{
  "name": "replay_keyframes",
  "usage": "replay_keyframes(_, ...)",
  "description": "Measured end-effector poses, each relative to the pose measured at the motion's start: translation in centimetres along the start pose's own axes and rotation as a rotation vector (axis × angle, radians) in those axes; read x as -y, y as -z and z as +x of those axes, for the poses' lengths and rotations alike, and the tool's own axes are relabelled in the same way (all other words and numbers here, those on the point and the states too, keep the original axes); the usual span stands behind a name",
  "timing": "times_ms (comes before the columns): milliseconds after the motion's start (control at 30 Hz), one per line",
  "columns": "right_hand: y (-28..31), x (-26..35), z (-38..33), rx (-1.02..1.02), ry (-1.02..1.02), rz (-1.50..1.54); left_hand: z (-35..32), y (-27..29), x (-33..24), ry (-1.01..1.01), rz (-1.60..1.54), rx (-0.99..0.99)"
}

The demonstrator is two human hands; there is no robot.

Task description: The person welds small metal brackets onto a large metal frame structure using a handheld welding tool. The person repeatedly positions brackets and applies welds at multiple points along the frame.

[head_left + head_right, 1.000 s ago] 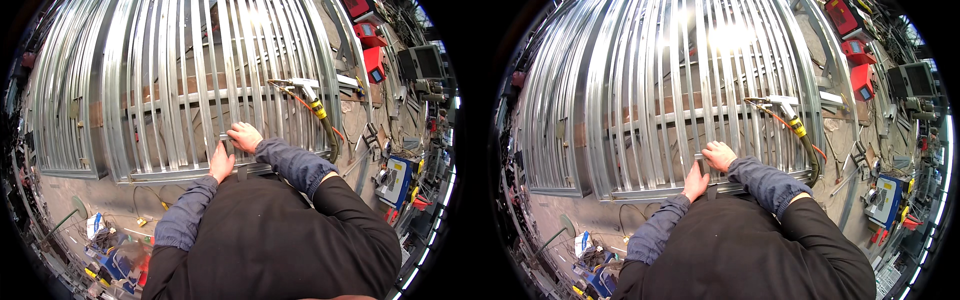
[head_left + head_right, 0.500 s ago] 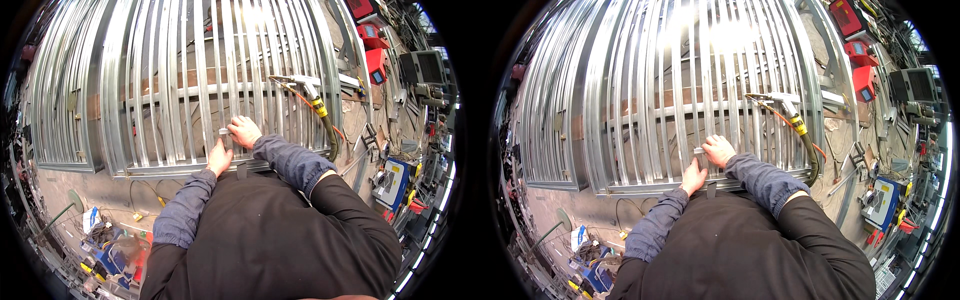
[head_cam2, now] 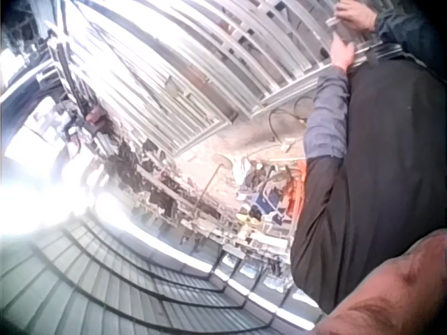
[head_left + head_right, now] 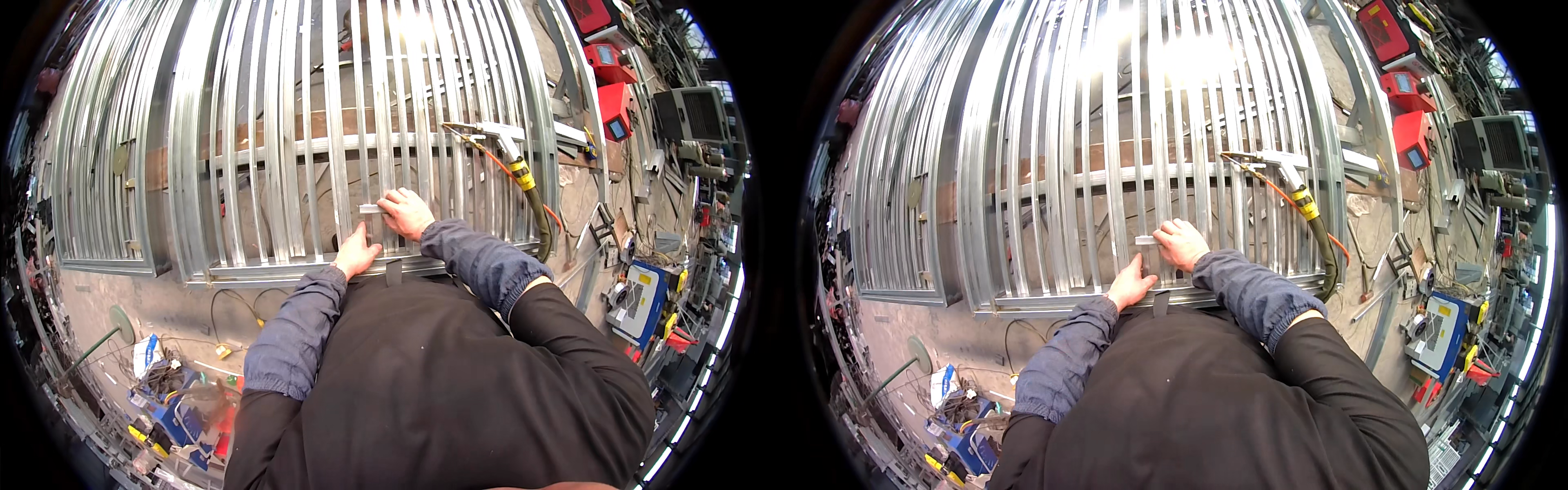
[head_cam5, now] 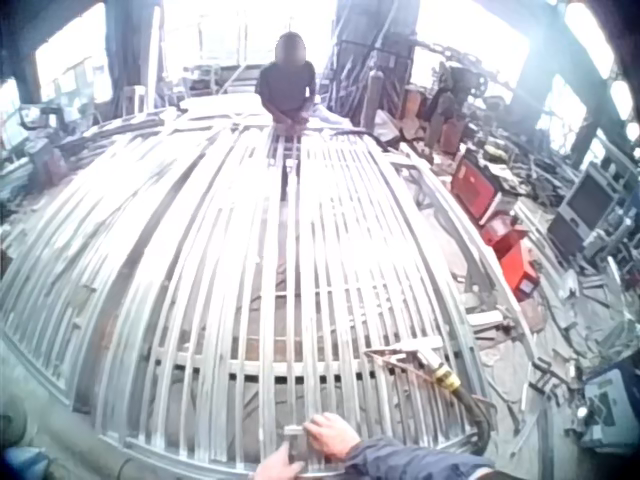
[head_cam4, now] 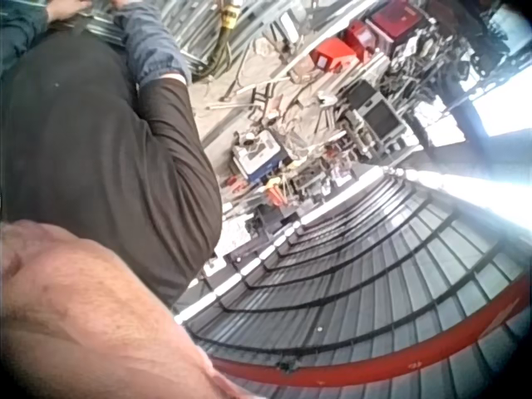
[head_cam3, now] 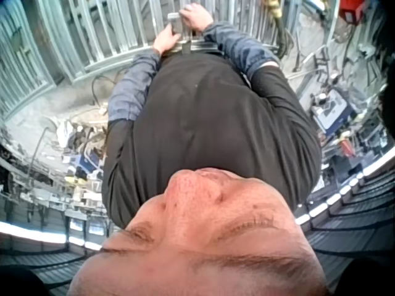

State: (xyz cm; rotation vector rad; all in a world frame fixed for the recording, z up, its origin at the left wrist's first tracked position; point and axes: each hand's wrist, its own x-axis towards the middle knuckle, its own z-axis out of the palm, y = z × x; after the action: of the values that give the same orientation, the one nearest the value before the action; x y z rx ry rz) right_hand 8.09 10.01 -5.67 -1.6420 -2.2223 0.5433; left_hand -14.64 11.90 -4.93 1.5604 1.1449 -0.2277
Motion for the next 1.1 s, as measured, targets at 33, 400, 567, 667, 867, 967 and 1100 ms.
replay_keyframes(33,-0.1,0.0,-0.1,-0.006,-0.002,0.001,0.0,0.2,0.1,0.002,-0.005,0.014)
replay_keyframes(400,0.8,0.0,0.6,0.078,-0.030,-0.054,0.6,0.5,1.3,-0.046,-0.067,0.131)
replay_keyframes(567,1.2,0.6,0.3,0.053,-0.022,-0.067,1.0,-0.6,2.5,-0.153,-0.045,0.043)
replay_keyframes(667,0.9,0.9,-0.1,0.014,-0.063,-0.071,-0.5,1.1,0.4,-0.086,-0.222,0.134)
replay_keyframes(867,1.4,2.3,-0.3,-0.102,-0.104,-0.049,-0.9,1.6,0.4,-0.065,-0.274,0.139)
replay_keyframes(967,1.3,2.0,-0.3,-0.101,-0.102,-0.059,-0.3,1.3,1.2,-0.060,-0.401,0.192)
replay_keyframes(1100,1.2,1.9,0.3,-0.081,-0.112,-0.051,1.8,-1.1,4.7,-0.170,-0.344,0.167)
